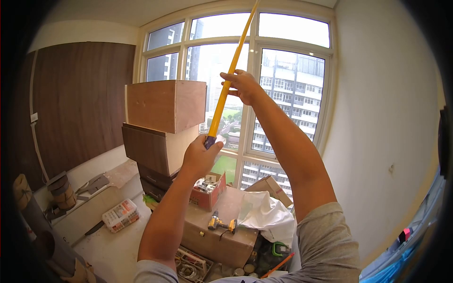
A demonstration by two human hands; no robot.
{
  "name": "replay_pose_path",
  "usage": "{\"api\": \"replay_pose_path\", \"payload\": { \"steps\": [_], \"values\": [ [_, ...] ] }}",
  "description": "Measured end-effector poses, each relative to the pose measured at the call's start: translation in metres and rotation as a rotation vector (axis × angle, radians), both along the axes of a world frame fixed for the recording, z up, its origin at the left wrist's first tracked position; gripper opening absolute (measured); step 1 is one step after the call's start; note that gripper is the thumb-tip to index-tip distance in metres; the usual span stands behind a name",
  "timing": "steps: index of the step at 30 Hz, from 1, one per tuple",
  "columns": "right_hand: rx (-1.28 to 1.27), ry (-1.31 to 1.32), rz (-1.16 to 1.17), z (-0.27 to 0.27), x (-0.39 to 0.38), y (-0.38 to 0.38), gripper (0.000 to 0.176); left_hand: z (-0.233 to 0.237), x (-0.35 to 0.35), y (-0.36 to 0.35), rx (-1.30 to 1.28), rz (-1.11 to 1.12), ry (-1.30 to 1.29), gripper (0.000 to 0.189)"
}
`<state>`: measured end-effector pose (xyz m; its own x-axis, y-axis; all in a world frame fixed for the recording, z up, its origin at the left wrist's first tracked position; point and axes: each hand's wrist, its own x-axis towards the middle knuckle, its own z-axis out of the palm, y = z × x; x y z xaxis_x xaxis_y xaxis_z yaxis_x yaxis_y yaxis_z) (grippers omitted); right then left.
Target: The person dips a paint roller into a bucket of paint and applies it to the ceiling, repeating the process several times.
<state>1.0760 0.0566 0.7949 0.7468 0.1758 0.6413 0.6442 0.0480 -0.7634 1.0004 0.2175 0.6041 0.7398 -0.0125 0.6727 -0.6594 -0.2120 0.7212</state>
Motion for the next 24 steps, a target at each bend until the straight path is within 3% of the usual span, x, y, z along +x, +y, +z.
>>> {"api": "replay_pose_path", "payload": {
  "steps": [2,10,18,22,24],
  "values": [
    [-0.050,0.004,0.004,-0.010,-0.020,0.010,0.090,-0.019,-0.017,0.014,-0.014,0.001,0.007,0.023],
    [-0.285,-0.038,0.062,-0.050,-0.118,0.048,0.096,-0.071,-0.132,0.065,-0.070,-0.028,0.136,0.031],
    [-0.405,-0.057,0.102,-0.090,-0.212,0.087,0.107,-0.144,-0.201,0.113,-0.107,-0.035,0.074,0.038],
    [-0.360,0.026,0.215,-0.100,-0.241,0.101,0.107,-0.140,-0.249,0.127,-0.185,-0.079,0.248,0.037],
    [-0.356,0.006,0.232,-0.099,-0.251,0.107,0.106,-0.142,-0.260,0.131,-0.197,-0.082,0.191,0.038]
  ]
}}
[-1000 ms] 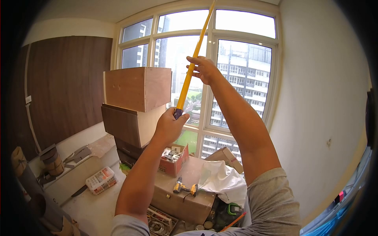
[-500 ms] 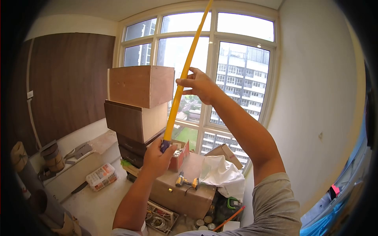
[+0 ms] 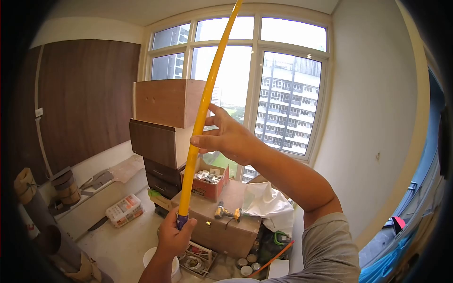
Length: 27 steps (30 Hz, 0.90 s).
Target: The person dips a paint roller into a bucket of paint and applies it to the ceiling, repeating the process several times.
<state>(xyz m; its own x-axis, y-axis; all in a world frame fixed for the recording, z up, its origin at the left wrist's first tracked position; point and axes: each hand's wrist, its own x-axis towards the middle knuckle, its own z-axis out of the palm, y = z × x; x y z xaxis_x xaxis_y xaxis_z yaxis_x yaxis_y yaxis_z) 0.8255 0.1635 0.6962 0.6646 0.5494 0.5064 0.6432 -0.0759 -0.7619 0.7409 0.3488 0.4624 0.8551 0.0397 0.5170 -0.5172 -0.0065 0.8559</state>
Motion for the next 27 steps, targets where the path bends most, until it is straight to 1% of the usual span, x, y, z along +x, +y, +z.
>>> {"api": "replay_pose_path", "payload": {
  "steps": [2,4,7,8,10,14,16,19,22,25,27],
  "values": [
    [0.007,-0.016,-0.003,0.001,0.003,0.004,0.105,0.004,-0.004,0.002,-0.017,0.002,-0.009,0.038],
    [0.007,-0.044,-0.025,0.014,0.018,0.008,0.105,0.026,0.002,0.000,-0.043,0.004,0.017,0.038],
    [0.039,-0.050,-0.026,0.029,0.036,0.011,0.102,0.048,0.021,0.000,-0.035,-0.001,0.014,0.038],
    [0.052,-0.060,-0.027,0.032,0.046,0.011,0.097,0.053,0.030,0.000,-0.033,0.005,0.006,0.036],
    [0.045,-0.050,-0.028,0.041,0.062,0.008,0.097,0.062,0.050,-0.002,-0.032,0.017,-0.012,0.033],
    [0.047,-0.058,-0.042,0.058,0.107,-0.001,0.093,0.085,0.094,-0.012,0.050,0.079,-0.058,0.029],
    [0.098,-0.050,-0.042,0.064,0.131,-0.007,0.091,0.090,0.125,-0.017,0.112,0.129,-0.083,0.027],
    [0.160,-0.023,-0.047,0.073,0.176,-0.017,0.091,0.108,0.160,-0.032,0.094,0.089,-0.067,0.034],
    [0.219,0.003,-0.057,0.081,0.217,-0.028,0.092,0.112,0.212,-0.041,0.153,0.137,-0.144,0.033],
    [0.275,0.012,-0.082,0.089,0.253,-0.037,0.093,0.131,0.237,-0.058,0.072,0.068,-0.061,0.030],
    [0.312,0.010,-0.078,0.093,0.275,-0.043,0.083,0.140,0.257,-0.065,0.128,0.120,-0.102,0.028]
  ]
}}
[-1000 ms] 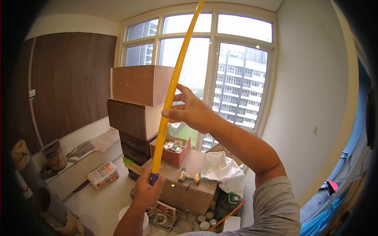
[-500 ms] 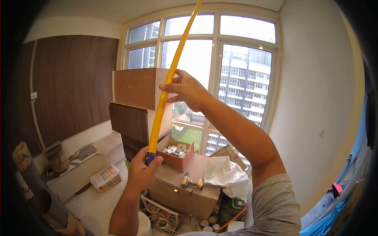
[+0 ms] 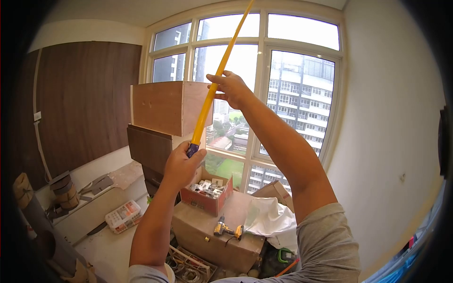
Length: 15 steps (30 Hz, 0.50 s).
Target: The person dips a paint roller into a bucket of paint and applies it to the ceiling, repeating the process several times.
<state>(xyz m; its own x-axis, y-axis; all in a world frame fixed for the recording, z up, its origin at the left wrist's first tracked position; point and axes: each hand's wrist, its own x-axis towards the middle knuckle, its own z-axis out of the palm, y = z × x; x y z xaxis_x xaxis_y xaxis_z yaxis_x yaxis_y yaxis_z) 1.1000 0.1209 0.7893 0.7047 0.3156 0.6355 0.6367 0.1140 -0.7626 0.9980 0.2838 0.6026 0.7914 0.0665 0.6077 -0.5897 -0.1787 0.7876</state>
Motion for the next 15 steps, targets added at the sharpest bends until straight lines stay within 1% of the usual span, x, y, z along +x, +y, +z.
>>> {"api": "replay_pose_path", "payload": {
  "steps": [2,3,4,7,10,13,15],
  "values": [
    [0.024,0.007,0.013,0.006,0.025,-0.005,0.075,0.008,0.020,-0.007,0.033,0.038,-0.032,0.025],
    [0.044,0.011,-0.016,0.008,0.033,-0.006,0.063,0.011,0.028,-0.009,0.040,0.051,-0.043,0.024],
    [0.054,0.015,-0.012,0.010,0.040,-0.007,0.061,0.013,0.035,-0.011,0.047,0.064,-0.054,0.023],
    [0.079,0.032,-0.007,0.015,0.053,-0.012,0.052,0.022,0.044,-0.017,0.002,-0.009,-0.035,0.023],
    [0.079,0.010,-0.017,0.017,0.060,-0.013,0.055,0.025,0.050,-0.019,-0.015,-0.031,-0.040,0.024],
    [0.064,0.011,-0.036,0.015,0.057,-0.009,0.061,0.021,0.045,-0.016,-0.005,-0.004,-0.045,0.022],
    [0.019,-0.003,-0.035,0.009,0.044,-0.004,0.069,0.012,0.035,-0.009,-0.050,-0.025,-0.010,0.021]
  ]
}}
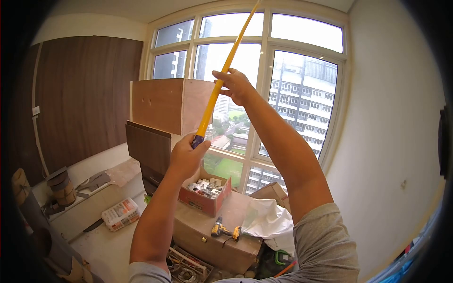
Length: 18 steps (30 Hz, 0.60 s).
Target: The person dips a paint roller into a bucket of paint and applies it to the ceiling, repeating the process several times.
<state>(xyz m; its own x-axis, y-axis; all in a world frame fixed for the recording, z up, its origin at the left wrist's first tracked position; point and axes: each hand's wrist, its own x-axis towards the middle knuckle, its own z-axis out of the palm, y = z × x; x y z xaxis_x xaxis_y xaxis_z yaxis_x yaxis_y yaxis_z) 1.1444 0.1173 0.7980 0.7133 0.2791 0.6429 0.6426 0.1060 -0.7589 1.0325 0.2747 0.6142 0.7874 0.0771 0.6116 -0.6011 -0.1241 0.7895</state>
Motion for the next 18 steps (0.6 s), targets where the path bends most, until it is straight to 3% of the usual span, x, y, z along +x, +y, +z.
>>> {"api": "replay_pose_path", "payload": {
  "steps": [2,9,18],
  "values": [
    [-0.067,-0.018,0.023,-0.010,-0.028,0.006,0.084,-0.012,-0.018,0.009,-0.028,-0.005,0.038,0.019],
    [-0.268,-0.077,0.137,-0.044,-0.128,0.030,0.090,-0.067,-0.109,0.048,-0.068,-0.021,0.034,0.034],
    [-0.304,-0.135,0.227,-0.085,-0.242,0.075,0.104,-0.115,-0.231,0.095,-0.121,-0.019,0.060,0.041]
  ]
}}
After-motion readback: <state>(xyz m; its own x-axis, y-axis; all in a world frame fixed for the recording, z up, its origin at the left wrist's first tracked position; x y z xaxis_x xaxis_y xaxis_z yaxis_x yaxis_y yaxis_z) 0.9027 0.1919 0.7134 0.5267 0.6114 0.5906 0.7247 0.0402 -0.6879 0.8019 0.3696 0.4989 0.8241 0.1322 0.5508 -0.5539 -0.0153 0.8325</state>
